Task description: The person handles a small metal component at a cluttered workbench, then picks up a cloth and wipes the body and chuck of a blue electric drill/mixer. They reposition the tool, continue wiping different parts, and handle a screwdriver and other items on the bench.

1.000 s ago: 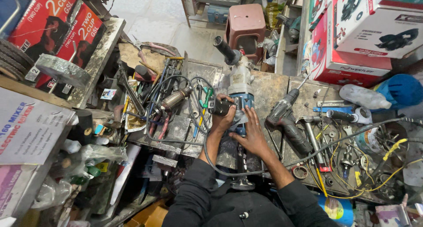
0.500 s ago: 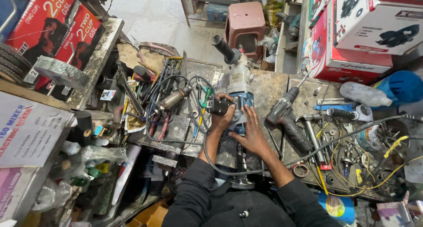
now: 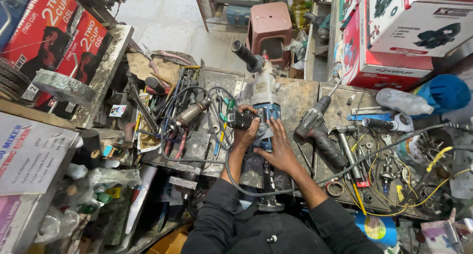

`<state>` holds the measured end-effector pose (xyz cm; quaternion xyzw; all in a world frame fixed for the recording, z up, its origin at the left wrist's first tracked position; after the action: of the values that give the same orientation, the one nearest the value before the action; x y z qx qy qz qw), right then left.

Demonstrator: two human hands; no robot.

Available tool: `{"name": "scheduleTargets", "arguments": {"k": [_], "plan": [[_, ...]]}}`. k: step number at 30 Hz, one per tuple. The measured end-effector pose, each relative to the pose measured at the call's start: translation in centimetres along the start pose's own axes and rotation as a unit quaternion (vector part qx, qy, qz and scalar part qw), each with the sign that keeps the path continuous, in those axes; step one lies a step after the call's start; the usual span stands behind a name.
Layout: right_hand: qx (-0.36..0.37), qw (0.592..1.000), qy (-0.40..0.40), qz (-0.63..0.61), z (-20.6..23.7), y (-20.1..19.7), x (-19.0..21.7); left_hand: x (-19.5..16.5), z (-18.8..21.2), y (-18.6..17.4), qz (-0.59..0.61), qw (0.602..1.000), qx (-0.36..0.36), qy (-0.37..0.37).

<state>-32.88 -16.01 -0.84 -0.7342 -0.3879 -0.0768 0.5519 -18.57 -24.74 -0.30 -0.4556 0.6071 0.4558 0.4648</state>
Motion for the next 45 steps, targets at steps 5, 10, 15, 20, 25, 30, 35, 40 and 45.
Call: {"name": "scheduleTargets", "arguments": {"k": [5,10,15,20,25,30,35,40,45], "plan": [[0.009,1.0,0.01,0.002,0.0,0.19,-0.16,0.05,-0.05,0.13,0.016,1.0,-0.002,0.003],[0.019,1.0,0.02,0.004,0.14,0.16,-0.31,-0.02,0.14,0.22,-0.012,1.0,-0.015,-0.01],[0.016,1.0,0.023,-0.002,0.07,0.2,-0.06,-0.22,0.14,0.0,-0.03,0.999,-0.016,0.017],[0.016,1.0,0.02,0.003,0.11,0.21,0.02,-0.18,0.23,-0.03,-0.04,0.999,-0.019,0.016],[-0.005,1.0,0.005,-0.002,0.28,0.3,0.12,-0.06,0.45,-0.12,-0.043,0.999,-0.023,0.017],[-0.019,1.0,-0.003,-0.001,0.26,0.48,0.27,-0.01,0.51,-0.2,-0.033,0.999,-0.021,0.012],[-0.01,1.0,0.004,0.003,0.24,0.6,0.16,-0.14,0.57,-0.17,-0.016,1.0,-0.015,0.001],[0.017,0.999,0.027,0.003,0.26,0.85,0.08,-0.27,0.73,-0.33,-0.025,0.999,-0.019,-0.001],[0.0,1.0,0.012,0.0,0.41,0.9,0.18,-0.06,0.75,-0.34,-0.015,1.0,-0.014,0.008]]}}
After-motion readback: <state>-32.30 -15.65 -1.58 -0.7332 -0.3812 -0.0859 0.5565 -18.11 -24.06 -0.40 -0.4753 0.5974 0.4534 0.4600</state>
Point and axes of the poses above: each hand's wrist, its own z-axis away from the middle knuckle, its own y-axis out of the palm, x = y × z, the point moved 1 cm from there along -z, towards the middle knuckle, and after that the axes turned 15 degrees about -y, right-handed, at the moved point
